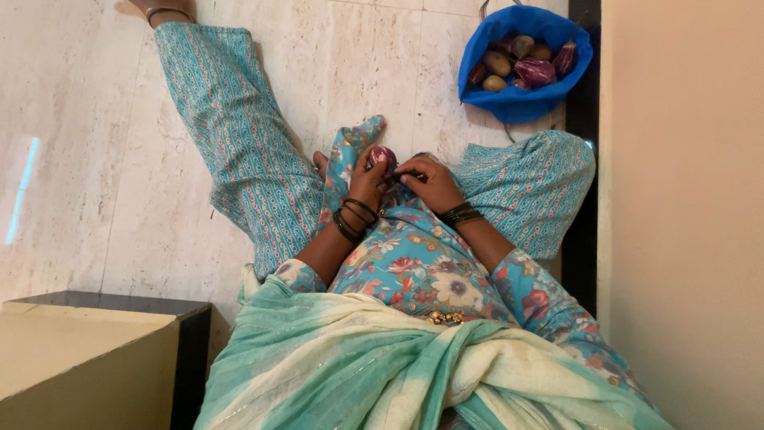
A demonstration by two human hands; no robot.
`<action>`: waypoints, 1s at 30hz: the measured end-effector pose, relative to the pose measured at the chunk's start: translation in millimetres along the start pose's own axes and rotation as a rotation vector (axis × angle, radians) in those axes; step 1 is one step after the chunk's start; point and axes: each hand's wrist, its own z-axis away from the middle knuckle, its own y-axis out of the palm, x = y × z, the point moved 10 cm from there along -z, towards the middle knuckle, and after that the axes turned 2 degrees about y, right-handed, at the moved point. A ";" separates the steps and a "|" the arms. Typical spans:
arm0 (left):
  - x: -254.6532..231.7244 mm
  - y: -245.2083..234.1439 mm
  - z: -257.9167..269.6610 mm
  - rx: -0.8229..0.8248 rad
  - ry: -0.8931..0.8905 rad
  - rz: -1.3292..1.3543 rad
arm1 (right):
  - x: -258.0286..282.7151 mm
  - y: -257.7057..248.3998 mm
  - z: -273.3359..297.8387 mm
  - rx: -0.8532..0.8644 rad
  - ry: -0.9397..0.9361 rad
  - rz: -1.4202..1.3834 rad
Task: The person sits on the floor and peels small purple eggplants and potatoes using a small knife. They hold the vegetables in one hand and carefully remove the skin with the other, placing the peeled items on the floor.
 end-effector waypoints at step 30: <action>8.9 17.0 9.8 0.136 -0.119 -0.122 | 8.8 -18.5 0.7 -0.138 -0.034 -0.043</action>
